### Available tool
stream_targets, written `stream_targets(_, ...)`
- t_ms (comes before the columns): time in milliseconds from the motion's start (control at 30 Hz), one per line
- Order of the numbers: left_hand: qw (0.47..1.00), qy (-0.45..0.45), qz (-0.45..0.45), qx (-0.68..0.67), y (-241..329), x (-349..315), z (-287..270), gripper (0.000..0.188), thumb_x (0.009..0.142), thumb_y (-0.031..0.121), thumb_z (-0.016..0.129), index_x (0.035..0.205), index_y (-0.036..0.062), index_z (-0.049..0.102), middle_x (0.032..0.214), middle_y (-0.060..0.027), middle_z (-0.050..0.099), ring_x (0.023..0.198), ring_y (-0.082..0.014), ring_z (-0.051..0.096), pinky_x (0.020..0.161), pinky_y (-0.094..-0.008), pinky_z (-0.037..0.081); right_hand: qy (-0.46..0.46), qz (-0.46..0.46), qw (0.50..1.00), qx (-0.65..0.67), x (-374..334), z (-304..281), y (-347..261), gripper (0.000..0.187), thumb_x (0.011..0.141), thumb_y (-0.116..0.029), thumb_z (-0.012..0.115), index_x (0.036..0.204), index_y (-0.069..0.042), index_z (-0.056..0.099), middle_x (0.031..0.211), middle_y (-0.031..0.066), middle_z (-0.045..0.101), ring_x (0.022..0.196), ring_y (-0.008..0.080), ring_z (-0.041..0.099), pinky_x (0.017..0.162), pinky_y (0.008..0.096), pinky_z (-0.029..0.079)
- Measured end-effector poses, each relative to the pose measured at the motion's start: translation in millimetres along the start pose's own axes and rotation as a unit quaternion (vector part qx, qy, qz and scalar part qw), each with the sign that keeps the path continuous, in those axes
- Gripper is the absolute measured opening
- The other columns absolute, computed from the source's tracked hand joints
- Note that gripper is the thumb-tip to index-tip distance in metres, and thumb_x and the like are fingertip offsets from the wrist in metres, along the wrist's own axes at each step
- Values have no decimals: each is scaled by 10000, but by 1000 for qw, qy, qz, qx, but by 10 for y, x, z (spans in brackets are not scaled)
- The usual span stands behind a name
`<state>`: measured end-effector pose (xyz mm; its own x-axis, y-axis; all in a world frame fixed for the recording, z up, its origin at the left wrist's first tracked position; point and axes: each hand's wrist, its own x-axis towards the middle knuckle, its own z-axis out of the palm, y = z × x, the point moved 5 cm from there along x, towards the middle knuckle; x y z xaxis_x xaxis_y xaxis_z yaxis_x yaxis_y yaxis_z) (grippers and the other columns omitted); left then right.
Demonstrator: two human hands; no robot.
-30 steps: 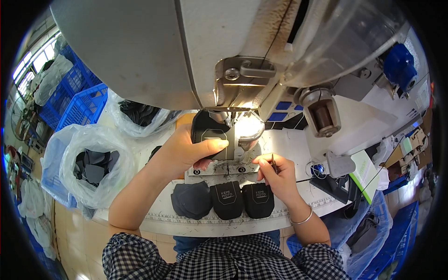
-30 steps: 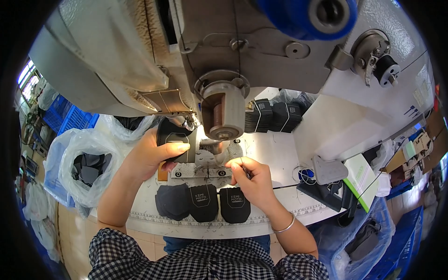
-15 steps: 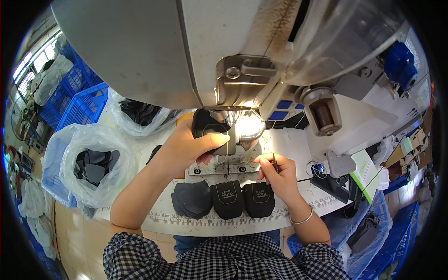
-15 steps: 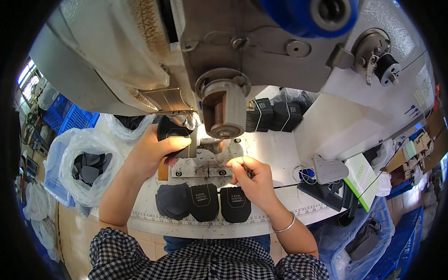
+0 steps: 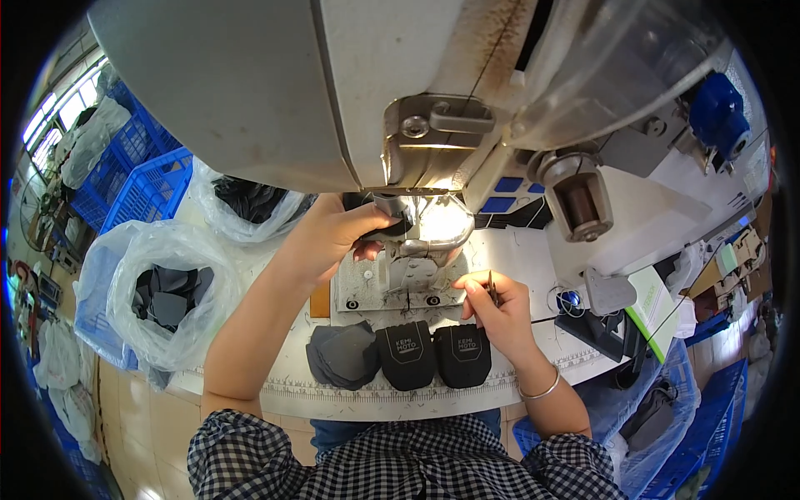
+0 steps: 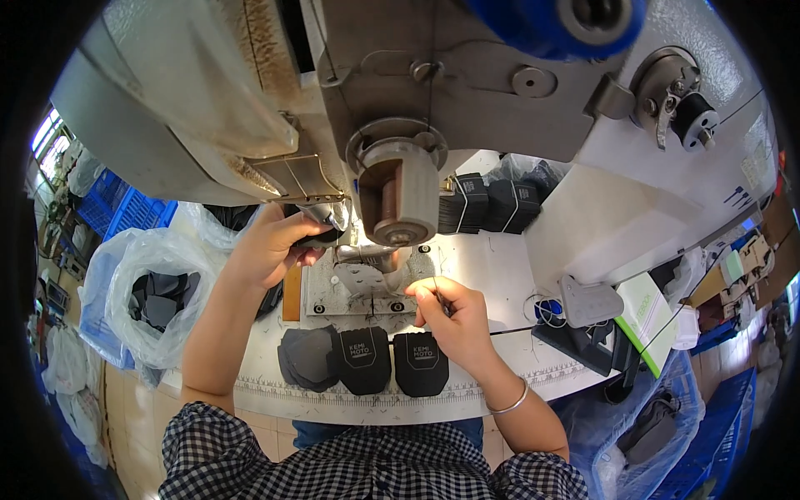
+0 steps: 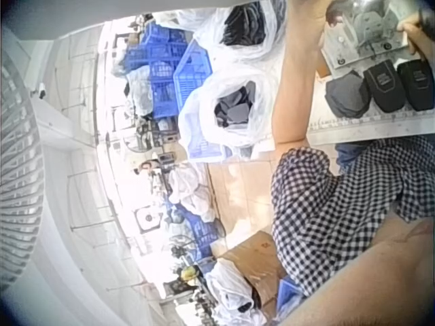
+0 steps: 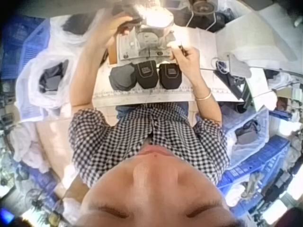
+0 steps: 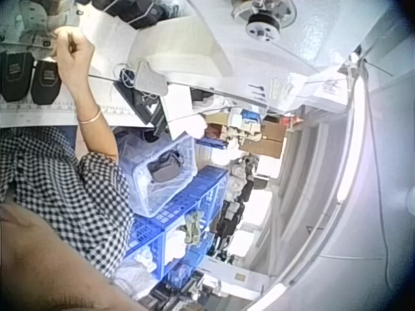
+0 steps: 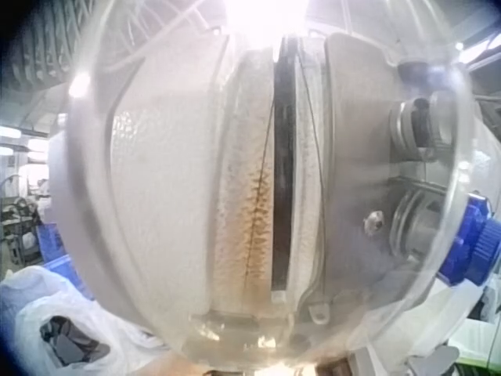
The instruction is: Stitching brand labels onto shoe components using an industrial sewing machine.
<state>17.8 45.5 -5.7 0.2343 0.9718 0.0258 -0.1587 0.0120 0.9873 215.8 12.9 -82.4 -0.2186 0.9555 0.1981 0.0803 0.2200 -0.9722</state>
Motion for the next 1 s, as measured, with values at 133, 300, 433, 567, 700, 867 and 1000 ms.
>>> stream_targets(133,1000,-14,3,-3,-7,26,1,96,769,41,535,843,-18,554,692,-58,538,486,-94,468,415,-202,341,6,-5,1000,-1,-8,-8,-24,143,836,-75,485,857,-12,612,552,-11,532,487,12,445,432,160,301)
stream_targets(300,1000,-19,8,-7,-24,43,-8,114,775,33,518,869,-33,513,687,-62,528,468,-82,474,380,-181,354,27,-35,999,0,-85,-88,-190,132,825,-31,491,871,-12,613,552,-13,525,499,20,467,440,158,318)
stream_targets(433,1000,-10,1,-6,-17,26,-2,68,770,43,532,795,-16,554,668,-52,534,489,-88,464,411,-192,325,122,-108,981,-102,-303,-425,-327,130,811,9,490,868,0,606,559,-5,523,509,27,489,452,154,338)
stream_targets(567,1000,-7,-2,5,11,-11,-9,61,767,36,528,788,-16,552,666,-52,534,492,-89,467,416,-198,331,344,-182,905,-172,-558,-1046,-455,90,805,-5,498,783,4,586,574,6,525,509,27,469,467,155,335)
stream_targets(700,1000,-8,2,15,1,17,17,63,766,38,526,788,-15,552,660,-57,535,492,-98,476,418,-207,340,427,-114,861,-249,-728,-1607,-423,136,813,-58,509,697,5,542,563,1,483,495,34,423,465,175,324)
stream_targets(867,999,-35,15,20,-8,28,-8,67,767,37,519,799,-14,549,670,-65,540,496,-104,487,418,-207,343,304,-3,901,-310,-616,-1802,-99,181,809,-98,526,661,-6,477,540,-24,423,485,37,394,446,185,309)
stream_targets(1000,999,-24,16,15,-4,16,1,80,764,27,515,826,-16,541,673,-68,539,490,-106,484,420,-207,344,281,32,903,-324,-562,-1759,-135,205,809,-94,528,637,-13,450,538,-19,420,470,42,388,439,192,311)
